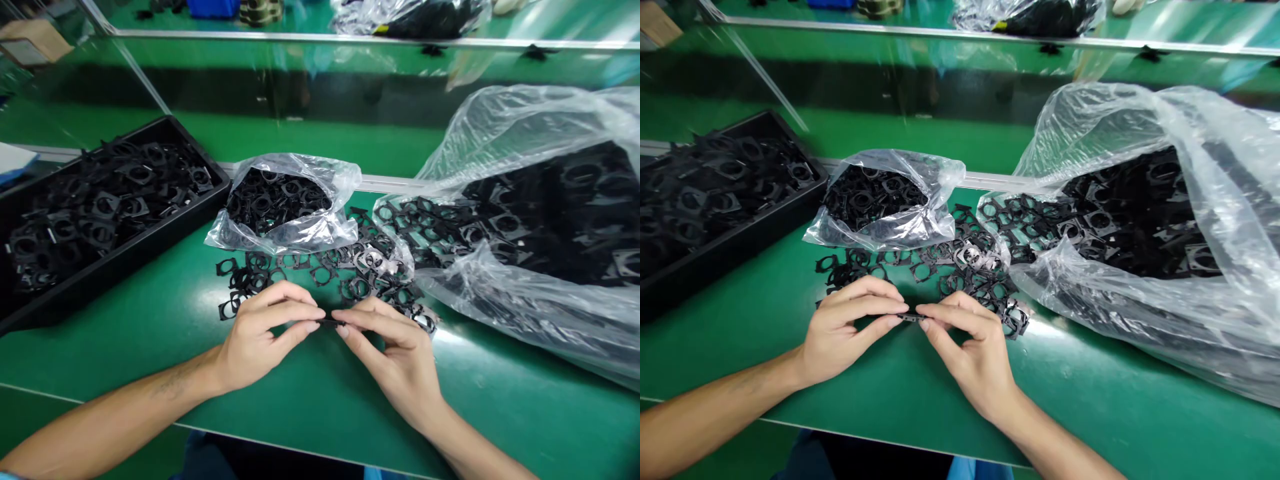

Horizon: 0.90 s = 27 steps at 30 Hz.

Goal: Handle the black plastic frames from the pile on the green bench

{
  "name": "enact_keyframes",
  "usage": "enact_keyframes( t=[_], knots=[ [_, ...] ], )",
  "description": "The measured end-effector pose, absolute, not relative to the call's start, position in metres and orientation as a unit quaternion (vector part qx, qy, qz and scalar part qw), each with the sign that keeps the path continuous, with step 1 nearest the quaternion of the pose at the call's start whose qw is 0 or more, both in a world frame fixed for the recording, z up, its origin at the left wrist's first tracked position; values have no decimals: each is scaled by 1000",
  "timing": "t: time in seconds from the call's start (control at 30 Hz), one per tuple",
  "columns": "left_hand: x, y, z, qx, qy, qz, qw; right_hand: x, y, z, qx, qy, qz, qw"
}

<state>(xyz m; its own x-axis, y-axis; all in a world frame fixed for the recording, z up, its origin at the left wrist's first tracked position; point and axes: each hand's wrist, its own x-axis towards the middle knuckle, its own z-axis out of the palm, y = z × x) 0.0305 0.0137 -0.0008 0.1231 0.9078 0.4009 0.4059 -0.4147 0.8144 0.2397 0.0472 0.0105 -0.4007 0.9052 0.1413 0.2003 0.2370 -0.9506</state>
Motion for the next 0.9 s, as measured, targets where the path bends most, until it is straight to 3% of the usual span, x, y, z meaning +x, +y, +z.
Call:
enact_keyframes(
  t=[0.3,0.9],
  knots=[
    [32,13,0,703,465,462,277,240,42,10,-357,-739,374,431],
    [30,18,-2,731,433,448,279,239,47,13,-390,-699,455,391]
  ],
)
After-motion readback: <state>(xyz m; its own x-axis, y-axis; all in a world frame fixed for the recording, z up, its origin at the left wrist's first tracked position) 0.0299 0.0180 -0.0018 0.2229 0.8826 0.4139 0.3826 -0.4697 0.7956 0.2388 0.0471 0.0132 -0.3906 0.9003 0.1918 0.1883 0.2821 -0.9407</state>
